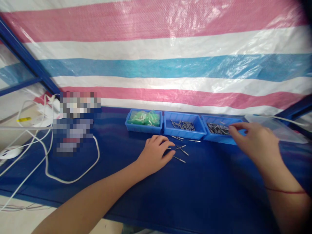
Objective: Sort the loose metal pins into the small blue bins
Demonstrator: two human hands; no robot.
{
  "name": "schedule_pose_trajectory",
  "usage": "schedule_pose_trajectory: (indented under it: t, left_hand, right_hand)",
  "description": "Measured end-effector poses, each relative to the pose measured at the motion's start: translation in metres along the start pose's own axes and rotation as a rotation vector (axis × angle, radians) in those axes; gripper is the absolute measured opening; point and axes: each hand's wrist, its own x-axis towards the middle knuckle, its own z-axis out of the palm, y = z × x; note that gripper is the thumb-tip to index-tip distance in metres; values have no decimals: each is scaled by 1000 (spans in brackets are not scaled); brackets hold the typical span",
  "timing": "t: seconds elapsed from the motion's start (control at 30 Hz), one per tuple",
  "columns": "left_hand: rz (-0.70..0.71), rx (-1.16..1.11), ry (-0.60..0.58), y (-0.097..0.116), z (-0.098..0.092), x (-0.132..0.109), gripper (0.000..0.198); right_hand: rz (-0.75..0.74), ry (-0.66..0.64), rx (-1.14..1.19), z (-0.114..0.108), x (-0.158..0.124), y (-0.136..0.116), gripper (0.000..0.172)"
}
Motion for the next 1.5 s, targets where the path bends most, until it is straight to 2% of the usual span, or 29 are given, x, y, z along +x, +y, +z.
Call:
schedule_pose_trajectory:
  t: [0.07, 0.17, 0.27, 0.47, 0.57, 0.7, 0.83, 0.97, 1.1, 1.37, 1.5]
  left_hand:
    - [8, 60, -28, -2, 1, -1, 26]
    - [36, 92, -73, -3, 1, -1, 27]
    - [48, 99, -106, -2, -1, -1, 22]
    - [62, 130, -131, 2, 0, 1, 20]
    - [84, 139, -140, 2, 1, 1, 21]
    - [60, 150, -124, 1, 3, 2, 21]
    - [34, 136, -101, 0, 3, 3, 23]
    - [29, 51, -43, 1, 1, 4, 25]
    - [65, -52, -16, 2, -1, 5, 25]
    - [138, -143, -60, 1, 0, 5, 25]
    - [140, -170, -20, 2, -1, 5, 23]
  right_hand:
    - [-13, -8, -53, 6, -1, 7, 15]
    - [-32, -45, -97, 12, -1, 3, 22]
    - [-86, -63, -40, 12, -2, -17, 21]
    - [-318, -8, 191, 8, -16, -68, 19]
    - [-381, -73, 295, 6, -24, -84, 17]
    - [-455, -227, 429, 8, -31, -98, 15]
    - [-491, -375, 466, 11, -36, -106, 15]
    - [-519, -456, 490, 13, -38, -109, 16]
    - [-543, -503, 512, 13, -39, -110, 15]
    - [-527, -556, 499, 17, -42, -112, 10]
    - [-508, -556, 530, 18, -43, -112, 10]
